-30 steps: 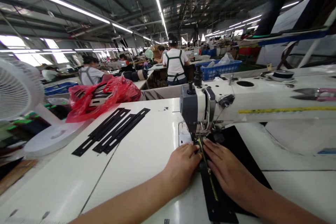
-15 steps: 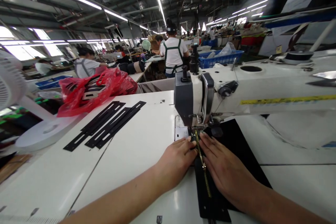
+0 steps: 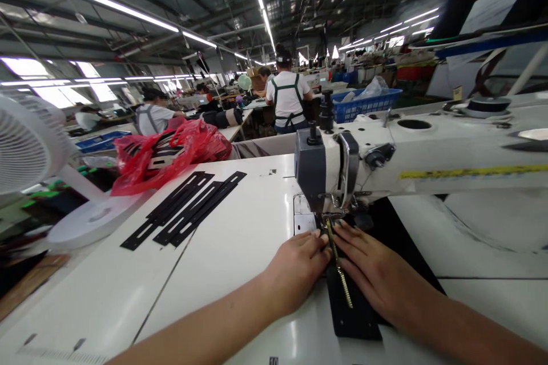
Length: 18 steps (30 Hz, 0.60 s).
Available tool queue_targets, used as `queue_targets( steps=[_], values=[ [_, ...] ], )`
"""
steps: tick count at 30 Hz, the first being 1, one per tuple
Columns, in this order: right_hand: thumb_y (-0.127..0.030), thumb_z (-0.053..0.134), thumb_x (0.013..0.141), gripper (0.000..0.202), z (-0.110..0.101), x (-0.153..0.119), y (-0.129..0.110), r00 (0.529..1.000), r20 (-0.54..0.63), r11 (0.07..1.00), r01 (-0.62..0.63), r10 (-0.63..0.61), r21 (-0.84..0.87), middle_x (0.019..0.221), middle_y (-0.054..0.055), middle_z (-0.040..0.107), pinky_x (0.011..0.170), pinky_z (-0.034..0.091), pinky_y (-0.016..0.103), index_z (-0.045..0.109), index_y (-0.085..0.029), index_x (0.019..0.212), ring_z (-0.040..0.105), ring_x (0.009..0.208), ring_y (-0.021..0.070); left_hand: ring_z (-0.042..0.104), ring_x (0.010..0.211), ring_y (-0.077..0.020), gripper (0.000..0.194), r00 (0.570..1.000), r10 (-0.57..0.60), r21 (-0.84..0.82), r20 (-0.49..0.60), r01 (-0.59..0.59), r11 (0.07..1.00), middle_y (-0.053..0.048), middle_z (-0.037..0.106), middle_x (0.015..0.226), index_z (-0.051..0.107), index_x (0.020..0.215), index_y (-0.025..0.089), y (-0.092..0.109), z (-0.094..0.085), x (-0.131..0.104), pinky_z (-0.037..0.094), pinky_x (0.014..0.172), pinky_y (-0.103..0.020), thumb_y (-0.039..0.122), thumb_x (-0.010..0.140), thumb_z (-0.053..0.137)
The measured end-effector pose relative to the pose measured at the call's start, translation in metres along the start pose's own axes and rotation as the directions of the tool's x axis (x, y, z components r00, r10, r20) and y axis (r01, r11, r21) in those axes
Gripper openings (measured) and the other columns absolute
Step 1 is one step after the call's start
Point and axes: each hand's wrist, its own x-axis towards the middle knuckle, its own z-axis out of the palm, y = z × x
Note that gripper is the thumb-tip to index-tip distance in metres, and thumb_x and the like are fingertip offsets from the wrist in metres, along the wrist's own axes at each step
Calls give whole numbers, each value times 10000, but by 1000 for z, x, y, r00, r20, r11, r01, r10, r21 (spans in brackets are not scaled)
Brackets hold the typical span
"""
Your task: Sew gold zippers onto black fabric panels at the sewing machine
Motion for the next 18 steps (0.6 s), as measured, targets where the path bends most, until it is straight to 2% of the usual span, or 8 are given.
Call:
queue_targets(
  steps=[5,7,9,12,15,18],
  values=[
    [-272,457,854,393,-15,-31,-28,992,-122,993,13,-27,-115,1280,142,515,875,523,413,551,-112,1200,513,1145,269,584,1077,-219,232,999,34,3,2,-34,999,-133,631,1126,579,1065,95,22,-8,-16,480,950,-386,148,932,397],
    [-348,495,834,449,-18,-40,-36,990,-125,988,55,-73,-143,1270,159,518,847,535,400,546,-85,1195,516,1133,284,577,1088,-225,240,999,34,-16,10,-34,999,-129,622,1152,578,1072,91,25,-10,-19,478,949,-386,166,941,392],
    [-308,497,832,415,-23,-42,-38,984,-101,981,134,-149,-142,1226,136,561,835,536,383,550,-96,1184,532,1113,271,581,1079,-215,239,999,25,-64,24,-23,998,-110,627,1149,581,1069,104,24,-14,-18,477,945,-370,171,939,393],
    [-145,412,851,317,-36,-29,-32,988,-81,991,130,-132,-29,1140,80,624,828,520,347,583,-161,1118,569,1054,211,614,1009,-170,223,1000,-7,-144,10,8,990,-64,658,1090,588,1043,145,19,-21,-10,472,936,-336,142,929,396],
    [-165,376,896,278,-50,-14,-24,999,3,984,48,-49,169,1069,65,647,803,506,318,603,-193,1054,590,977,174,636,938,-151,233,997,-47,-171,-53,37,985,-48,672,1049,582,1049,158,16,-26,-5,486,892,-319,106,915,399],
    [-152,397,886,257,-52,-13,-24,993,92,964,48,-74,260,1010,48,657,815,488,306,613,-202,1016,594,942,165,629,950,-161,219,999,-36,-175,-38,29,984,-55,672,1038,589,1023,149,21,-23,-12,484,880,-306,103,904,411]
  ],
)
